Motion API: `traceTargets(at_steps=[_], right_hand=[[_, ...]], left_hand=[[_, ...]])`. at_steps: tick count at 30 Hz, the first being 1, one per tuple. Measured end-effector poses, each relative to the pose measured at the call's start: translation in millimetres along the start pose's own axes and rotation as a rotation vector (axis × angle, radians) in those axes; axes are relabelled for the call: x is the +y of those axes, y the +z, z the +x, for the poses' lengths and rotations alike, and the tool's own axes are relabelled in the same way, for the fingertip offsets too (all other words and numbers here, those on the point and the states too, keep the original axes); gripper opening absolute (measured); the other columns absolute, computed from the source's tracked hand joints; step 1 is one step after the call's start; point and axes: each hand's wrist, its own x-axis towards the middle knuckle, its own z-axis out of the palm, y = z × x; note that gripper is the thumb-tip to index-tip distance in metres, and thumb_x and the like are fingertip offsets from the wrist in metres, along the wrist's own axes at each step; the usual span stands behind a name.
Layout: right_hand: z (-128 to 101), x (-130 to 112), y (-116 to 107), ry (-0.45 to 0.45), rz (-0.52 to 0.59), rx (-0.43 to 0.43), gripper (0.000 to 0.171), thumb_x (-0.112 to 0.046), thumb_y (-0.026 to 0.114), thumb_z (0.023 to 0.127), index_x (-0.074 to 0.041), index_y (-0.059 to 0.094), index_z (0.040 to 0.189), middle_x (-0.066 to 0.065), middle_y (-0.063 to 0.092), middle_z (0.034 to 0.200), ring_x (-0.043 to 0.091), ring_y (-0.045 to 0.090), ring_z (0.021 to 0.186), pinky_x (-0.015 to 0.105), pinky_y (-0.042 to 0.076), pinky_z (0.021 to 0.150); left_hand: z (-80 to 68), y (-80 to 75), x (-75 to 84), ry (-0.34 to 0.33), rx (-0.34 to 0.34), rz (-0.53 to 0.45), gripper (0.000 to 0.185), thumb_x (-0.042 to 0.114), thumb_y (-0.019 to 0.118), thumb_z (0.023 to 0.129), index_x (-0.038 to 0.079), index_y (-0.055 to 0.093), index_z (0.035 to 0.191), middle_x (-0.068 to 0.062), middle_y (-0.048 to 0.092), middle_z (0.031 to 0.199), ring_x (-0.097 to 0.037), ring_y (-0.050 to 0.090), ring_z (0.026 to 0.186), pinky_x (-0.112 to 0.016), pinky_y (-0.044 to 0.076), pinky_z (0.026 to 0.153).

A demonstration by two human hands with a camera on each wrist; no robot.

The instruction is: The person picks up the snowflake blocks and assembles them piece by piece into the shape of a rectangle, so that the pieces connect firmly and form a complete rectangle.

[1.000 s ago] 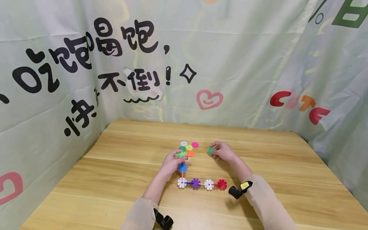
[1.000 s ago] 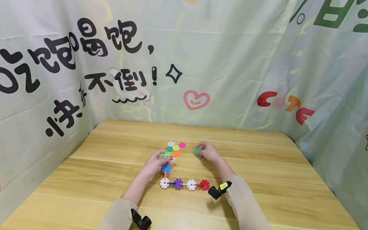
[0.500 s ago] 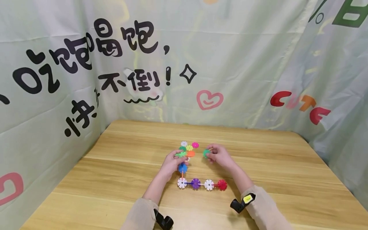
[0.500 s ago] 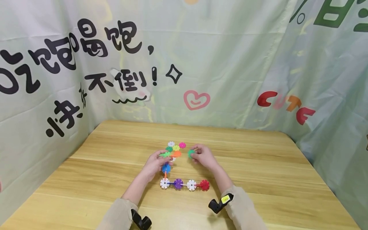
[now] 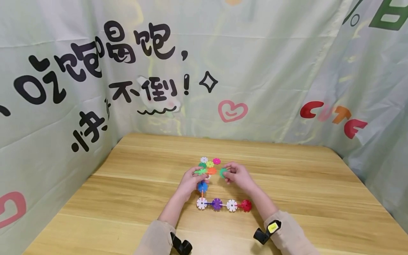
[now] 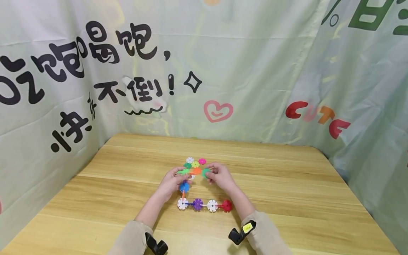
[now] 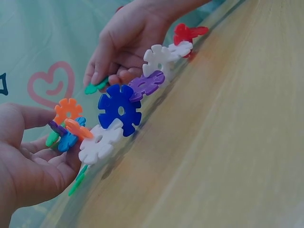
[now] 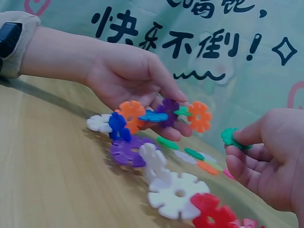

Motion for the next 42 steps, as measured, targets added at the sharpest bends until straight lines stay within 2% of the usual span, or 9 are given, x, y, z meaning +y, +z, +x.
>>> traceTargets(at_steps=[6,12,20,28,35,40,42], right_hand=[[-1.4,-3.5,10.6,0.028,0.021,-0.004,0.031,0.002,0.059,0.086,0.012,0.051,0.115,0.012,0.06,0.079,0.02,0.057,0.067,0.024,0.053,0.058],[-0.8,-5.2,16.8,0.037,0.045,0.004,0.027,0.003,0.058,0.086,0.008,0.054,0.113,0.011,0.06,0.079,0.021,0.058,0.067,0.025,0.053,0.058],[-1.1,-5.7,20.0,0.055,0.086,0.033,0.025,0.004,0.057,0.087,0.008,0.054,0.112,0.014,0.062,0.081,0.02,0.06,0.065,0.028,0.055,0.06],[-1.2,-5.1,25.2,0.022,0.097,0.036,0.027,0.005,0.058,0.086,0.01,0.052,0.113,0.019,0.063,0.082,0.02,0.061,0.063,0.03,0.056,0.06],[-1.7,-6.1,29.6,0.009,0.08,0.06,0.025,0.007,0.058,0.085,0.01,0.054,0.11,0.014,0.063,0.079,0.024,0.062,0.064,0.034,0.056,0.06],[-2.6,-6.1,31.8,0.0,0.094,0.092,0.023,0.009,0.058,0.085,0.01,0.055,0.108,0.012,0.063,0.076,0.022,0.061,0.063,0.033,0.056,0.059],[-3.2,-6.2,32.6,-0.006,0.099,0.107,0.023,0.009,0.058,0.085,0.009,0.055,0.107,0.011,0.062,0.075,0.021,0.061,0.062,0.033,0.056,0.059]], left_hand=[[-12.4,2.6,14.1,-0.005,-0.013,0.001,0.046,0.005,0.053,0.092,-0.011,0.036,0.131,-0.03,0.061,0.104,-0.033,0.065,0.089,-0.028,0.054,0.068],[-22.8,5.7,26.7,-0.003,-0.018,-0.005,0.044,0.004,0.052,0.092,-0.012,0.036,0.131,-0.031,0.059,0.108,-0.035,0.063,0.093,-0.029,0.054,0.072],[-19.6,4.7,23.4,0.002,-0.021,0.002,0.045,0.004,0.053,0.092,-0.012,0.037,0.13,-0.031,0.059,0.106,-0.035,0.063,0.092,-0.027,0.053,0.069],[-19.8,5.7,23.2,0.024,-0.013,0.011,0.041,0.008,0.053,0.093,-0.012,0.041,0.127,-0.03,0.061,0.103,-0.034,0.064,0.091,-0.026,0.053,0.07],[-18.6,7.1,21.4,0.046,-0.005,0.04,0.036,0.008,0.052,0.095,-0.013,0.044,0.123,-0.03,0.062,0.1,-0.038,0.062,0.093,-0.03,0.052,0.079],[-19.9,8.6,23.0,0.044,0.001,0.051,0.034,0.008,0.051,0.095,-0.013,0.045,0.121,-0.029,0.063,0.099,-0.04,0.062,0.093,-0.029,0.052,0.077],[-14.2,7.7,16.6,0.043,0.005,0.045,0.034,0.008,0.052,0.095,-0.012,0.045,0.121,-0.028,0.063,0.099,-0.039,0.062,0.092,-0.028,0.052,0.076]])
